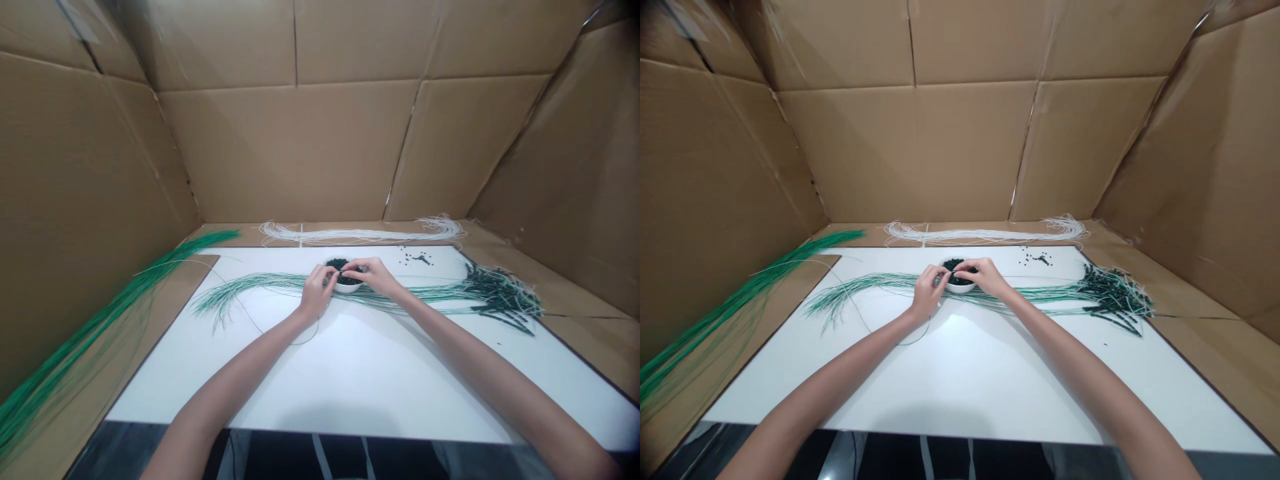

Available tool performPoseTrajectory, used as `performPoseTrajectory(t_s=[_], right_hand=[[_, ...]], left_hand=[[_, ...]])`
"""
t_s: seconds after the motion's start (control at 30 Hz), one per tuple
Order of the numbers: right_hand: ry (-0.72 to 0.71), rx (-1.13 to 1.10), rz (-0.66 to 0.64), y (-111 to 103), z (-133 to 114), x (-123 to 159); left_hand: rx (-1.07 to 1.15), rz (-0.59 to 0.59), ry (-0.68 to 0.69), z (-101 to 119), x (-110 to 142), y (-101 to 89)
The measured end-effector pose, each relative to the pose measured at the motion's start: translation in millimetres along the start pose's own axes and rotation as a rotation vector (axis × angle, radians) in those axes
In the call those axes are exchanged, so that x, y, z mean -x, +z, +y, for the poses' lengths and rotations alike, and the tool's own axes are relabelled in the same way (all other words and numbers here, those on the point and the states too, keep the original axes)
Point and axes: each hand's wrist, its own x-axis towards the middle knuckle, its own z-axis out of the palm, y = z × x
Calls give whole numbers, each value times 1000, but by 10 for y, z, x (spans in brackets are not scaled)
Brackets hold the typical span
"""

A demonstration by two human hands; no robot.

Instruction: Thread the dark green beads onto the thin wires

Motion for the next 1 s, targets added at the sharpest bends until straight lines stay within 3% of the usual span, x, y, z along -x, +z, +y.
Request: performPoseTrajectory(t_s=[0.8,1.0], right_hand=[[34,-56,16,14,-31,-7],[-13,5,6,-11,-47,-5]], left_hand=[[8,-29,-26,2,-4,-11],[-2,-22,-26,1,4,-8]])
